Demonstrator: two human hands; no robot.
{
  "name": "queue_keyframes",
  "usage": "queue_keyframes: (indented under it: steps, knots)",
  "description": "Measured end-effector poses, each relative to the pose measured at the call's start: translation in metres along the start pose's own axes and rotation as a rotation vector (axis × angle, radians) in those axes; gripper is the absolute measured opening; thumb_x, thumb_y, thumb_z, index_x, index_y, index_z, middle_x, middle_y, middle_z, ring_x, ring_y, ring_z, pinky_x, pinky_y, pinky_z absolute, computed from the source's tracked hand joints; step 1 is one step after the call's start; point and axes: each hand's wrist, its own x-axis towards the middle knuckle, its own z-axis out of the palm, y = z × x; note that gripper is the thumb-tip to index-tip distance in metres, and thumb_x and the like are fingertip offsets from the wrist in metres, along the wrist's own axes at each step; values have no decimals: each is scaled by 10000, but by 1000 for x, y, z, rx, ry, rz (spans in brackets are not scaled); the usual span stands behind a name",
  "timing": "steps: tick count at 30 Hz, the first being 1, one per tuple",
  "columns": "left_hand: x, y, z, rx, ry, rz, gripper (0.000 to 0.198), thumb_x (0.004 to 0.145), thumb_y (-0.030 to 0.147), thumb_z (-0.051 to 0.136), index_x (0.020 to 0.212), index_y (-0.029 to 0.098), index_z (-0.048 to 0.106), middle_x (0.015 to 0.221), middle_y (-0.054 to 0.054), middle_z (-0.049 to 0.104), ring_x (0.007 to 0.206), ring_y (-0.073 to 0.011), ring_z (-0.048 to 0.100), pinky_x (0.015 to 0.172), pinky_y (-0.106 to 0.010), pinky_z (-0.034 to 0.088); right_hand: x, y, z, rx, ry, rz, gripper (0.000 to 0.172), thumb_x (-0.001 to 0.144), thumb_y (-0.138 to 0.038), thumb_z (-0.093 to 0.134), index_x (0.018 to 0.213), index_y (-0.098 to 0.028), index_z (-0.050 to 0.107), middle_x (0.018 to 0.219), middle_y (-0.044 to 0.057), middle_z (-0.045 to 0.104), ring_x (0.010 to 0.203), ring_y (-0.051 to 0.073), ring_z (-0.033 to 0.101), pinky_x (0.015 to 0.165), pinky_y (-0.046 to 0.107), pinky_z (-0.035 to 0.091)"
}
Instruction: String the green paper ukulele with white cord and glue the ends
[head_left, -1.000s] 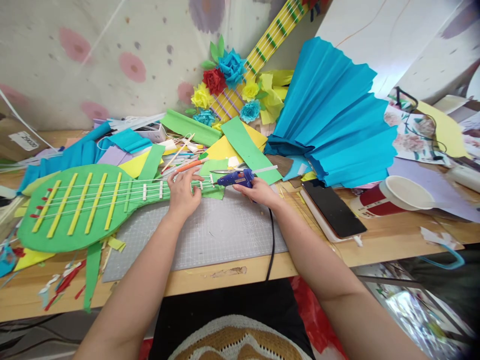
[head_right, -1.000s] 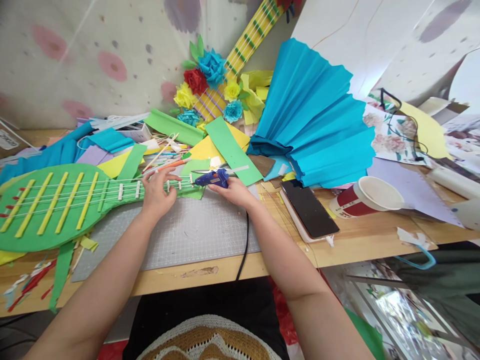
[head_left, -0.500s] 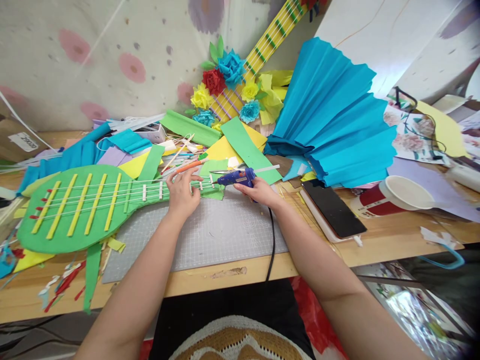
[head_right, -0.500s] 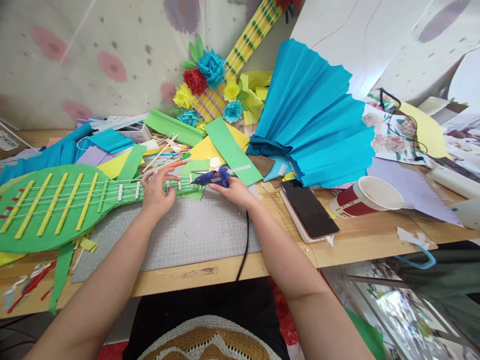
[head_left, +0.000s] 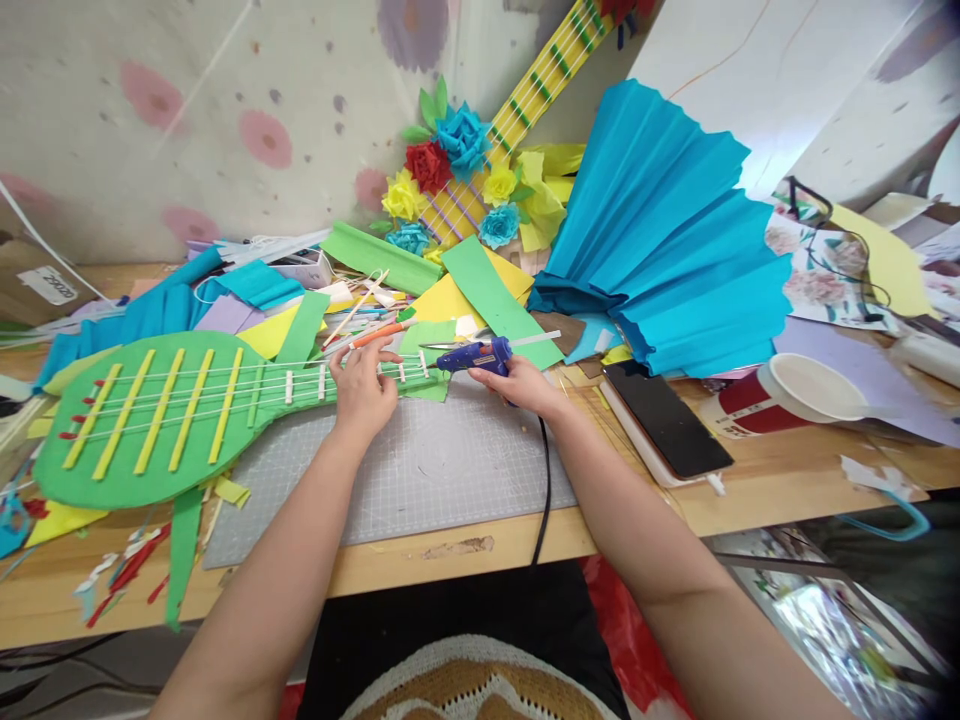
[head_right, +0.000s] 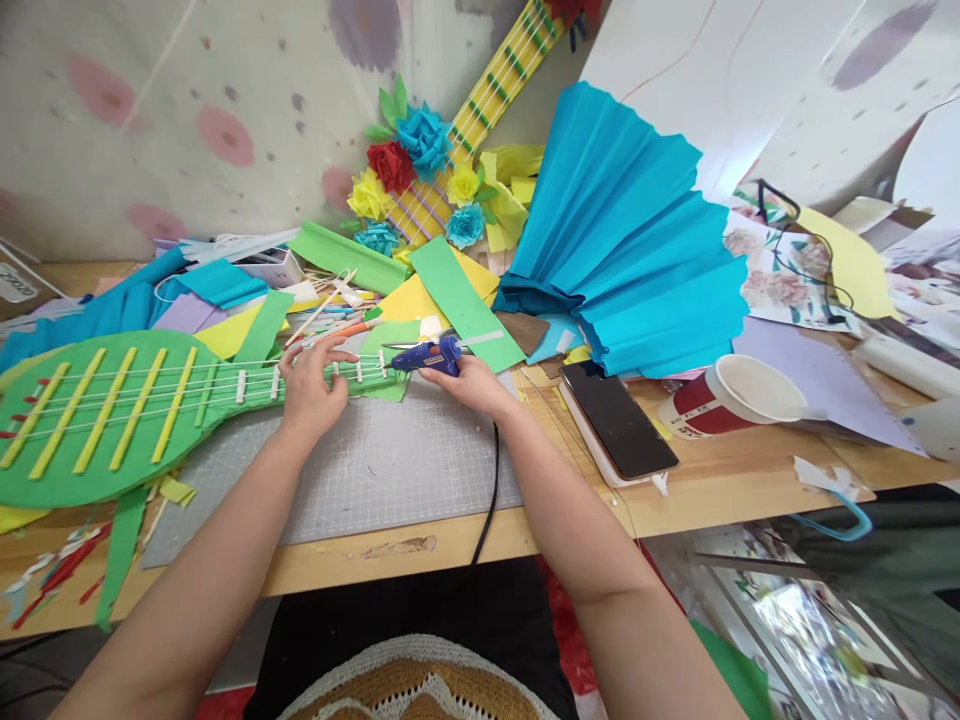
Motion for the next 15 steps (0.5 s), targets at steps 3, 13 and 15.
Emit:
queue_keyframes:
  steps: [3,13,15]
  knots:
    - [0,-1,1,9,-4,-4,537,625,25,443,1117,233,500,963,-5,735,1078,-226,593,1053,-451,233,1,0,4,-32,20,-45,457,725,-635,583,776,-182,616,587,1,563,539,138,529,544,270,433]
    - [0,-1,1,8,8,-6,544,623,11,438,1116,234,498,968,-5,734,1062,-222,598,1062,-446,228,2,2,0,-91,25,-57,460,728,-643,574,741,-184,614,584,13,561,593,161,546,575,276,425]
    - [0,-1,1,5,8,-4,544,625,12,438,1118,231,501,966,-7,734,1059,-222,598,1060,-444,228,2,3,0,-84,22,-49,474,723,-659,564,724,-187,601,579,11,555,577,156,533,560,277,418]
